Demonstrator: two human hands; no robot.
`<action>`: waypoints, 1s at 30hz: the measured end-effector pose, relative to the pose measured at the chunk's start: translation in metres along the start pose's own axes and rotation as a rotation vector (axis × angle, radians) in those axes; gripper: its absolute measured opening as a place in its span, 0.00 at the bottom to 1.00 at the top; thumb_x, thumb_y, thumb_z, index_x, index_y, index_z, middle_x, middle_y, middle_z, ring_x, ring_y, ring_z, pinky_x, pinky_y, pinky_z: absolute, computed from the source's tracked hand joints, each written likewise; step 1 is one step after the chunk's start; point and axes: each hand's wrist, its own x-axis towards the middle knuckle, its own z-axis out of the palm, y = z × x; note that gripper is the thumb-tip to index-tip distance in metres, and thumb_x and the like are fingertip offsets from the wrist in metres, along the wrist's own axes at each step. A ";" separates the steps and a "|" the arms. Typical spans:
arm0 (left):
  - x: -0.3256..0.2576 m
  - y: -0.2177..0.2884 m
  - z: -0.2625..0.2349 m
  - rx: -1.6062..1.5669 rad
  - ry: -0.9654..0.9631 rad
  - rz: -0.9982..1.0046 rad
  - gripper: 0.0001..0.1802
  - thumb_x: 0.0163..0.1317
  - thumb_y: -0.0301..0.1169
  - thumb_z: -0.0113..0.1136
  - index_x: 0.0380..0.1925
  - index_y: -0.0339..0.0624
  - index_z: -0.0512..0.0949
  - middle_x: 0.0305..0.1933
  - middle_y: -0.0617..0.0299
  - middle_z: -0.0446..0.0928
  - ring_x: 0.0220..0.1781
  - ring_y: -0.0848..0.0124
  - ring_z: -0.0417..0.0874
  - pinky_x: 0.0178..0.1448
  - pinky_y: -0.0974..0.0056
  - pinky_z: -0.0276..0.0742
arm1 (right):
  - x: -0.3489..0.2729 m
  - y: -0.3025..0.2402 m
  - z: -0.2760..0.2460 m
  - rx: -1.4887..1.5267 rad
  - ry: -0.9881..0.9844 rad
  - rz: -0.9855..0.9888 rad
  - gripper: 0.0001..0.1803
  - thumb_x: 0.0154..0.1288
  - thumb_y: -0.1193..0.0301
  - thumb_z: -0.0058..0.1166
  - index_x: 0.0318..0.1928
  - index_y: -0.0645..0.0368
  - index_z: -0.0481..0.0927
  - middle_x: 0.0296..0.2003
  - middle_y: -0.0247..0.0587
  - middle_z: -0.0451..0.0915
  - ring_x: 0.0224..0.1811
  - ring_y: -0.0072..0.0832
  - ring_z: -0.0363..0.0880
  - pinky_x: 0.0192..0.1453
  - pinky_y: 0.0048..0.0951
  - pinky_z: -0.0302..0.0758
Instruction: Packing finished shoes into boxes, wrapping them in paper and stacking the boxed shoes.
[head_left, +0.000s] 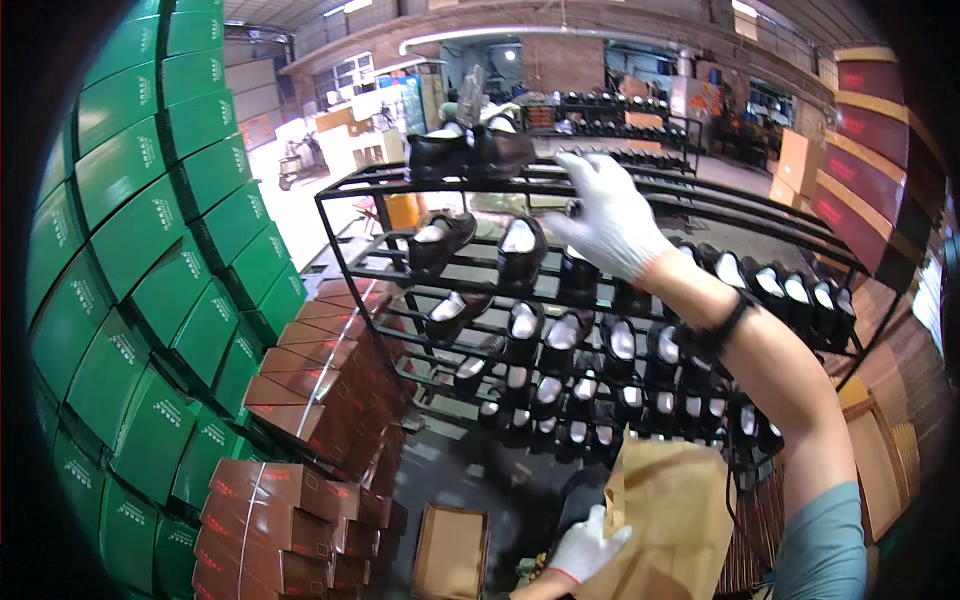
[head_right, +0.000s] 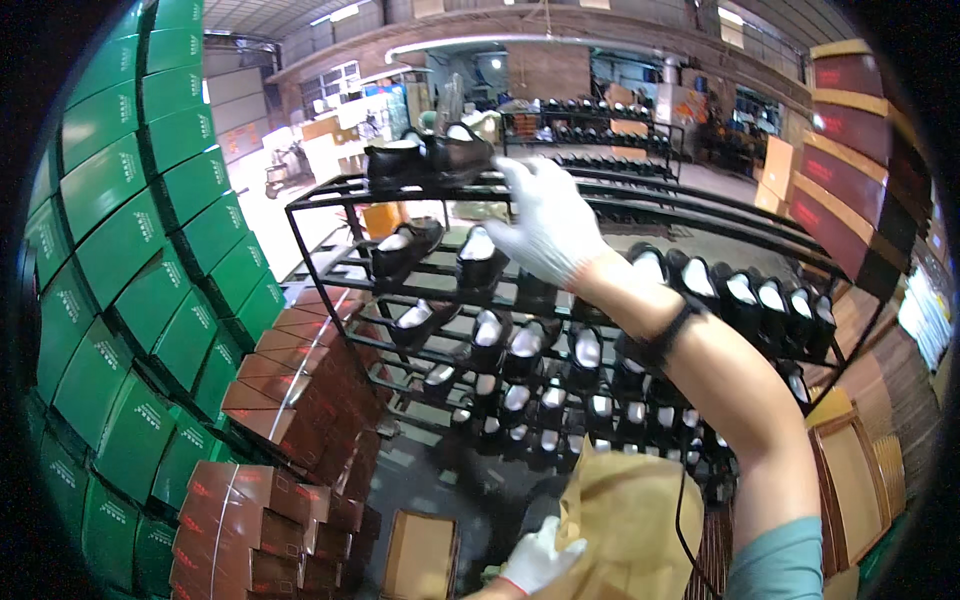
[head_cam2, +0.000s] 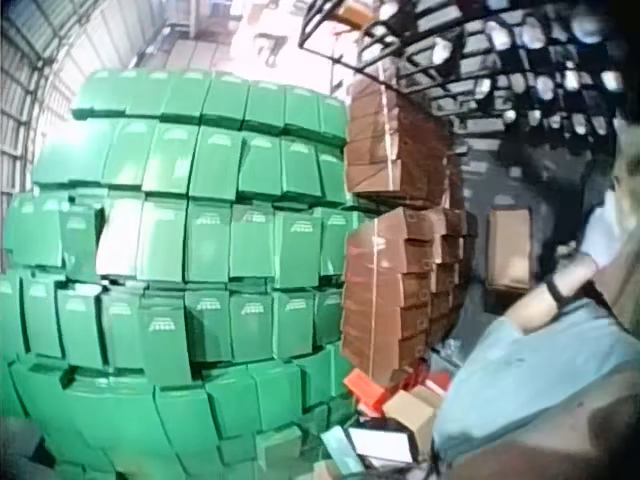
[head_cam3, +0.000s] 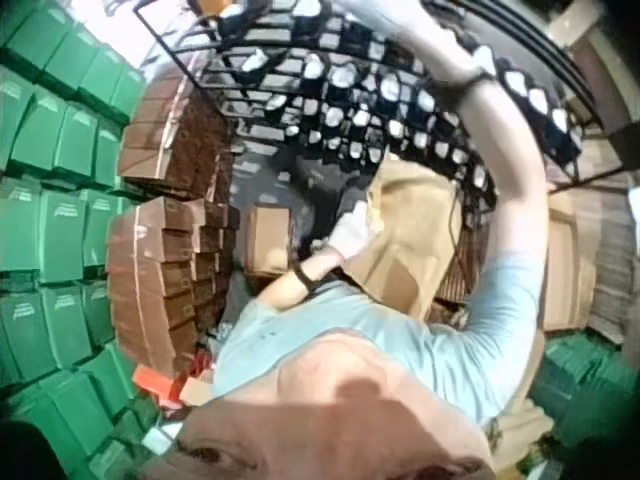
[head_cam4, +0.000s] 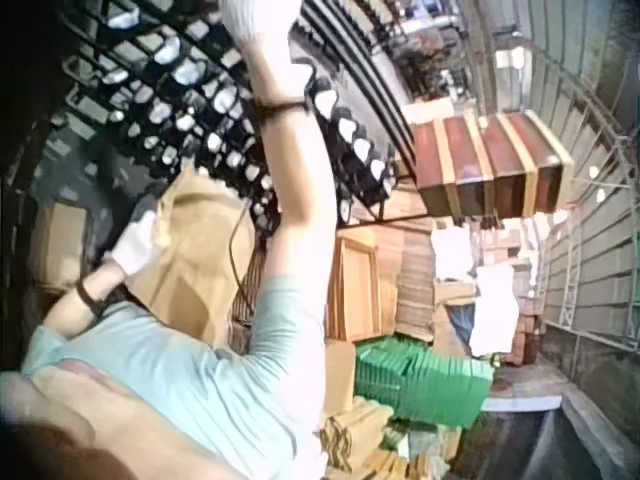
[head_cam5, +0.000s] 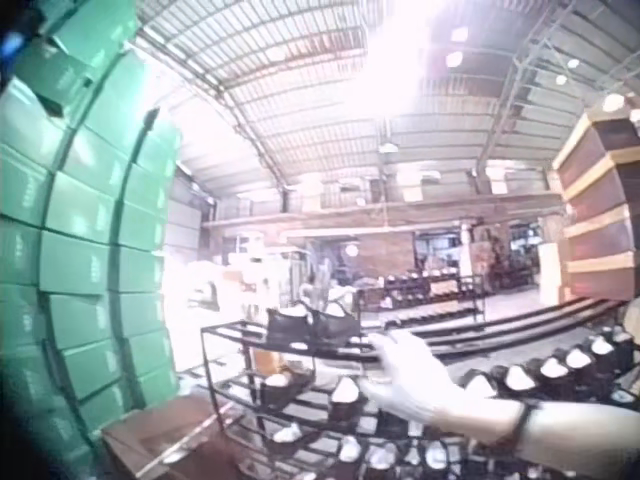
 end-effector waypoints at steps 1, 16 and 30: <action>0.008 -0.050 0.043 0.190 0.019 0.160 0.32 0.76 0.57 0.66 0.59 0.39 0.71 0.37 0.26 0.87 0.42 0.27 0.90 0.49 0.27 0.84 | 0.052 -0.019 0.023 -0.044 0.035 -0.081 0.40 0.63 0.53 0.73 0.72 0.57 0.78 0.57 0.62 0.81 0.62 0.61 0.83 0.67 0.54 0.82; 0.014 -0.051 0.019 0.018 0.009 0.050 0.28 0.75 0.42 0.64 0.66 0.36 0.73 0.35 0.33 0.87 0.37 0.33 0.89 0.42 0.35 0.85 | 0.212 -0.028 0.202 -0.148 -0.332 0.256 0.27 0.68 0.55 0.71 0.62 0.55 0.89 0.58 0.58 0.89 0.63 0.51 0.89 0.68 0.47 0.86; 0.018 -0.018 0.002 0.021 -0.036 0.074 0.24 0.79 0.50 0.63 0.52 0.36 0.77 0.38 0.27 0.85 0.43 0.25 0.87 0.47 0.28 0.84 | 0.085 0.029 -0.055 -0.093 -0.246 0.113 0.19 0.74 0.59 0.66 0.46 0.66 0.92 0.42 0.60 0.92 0.47 0.53 0.93 0.56 0.49 0.87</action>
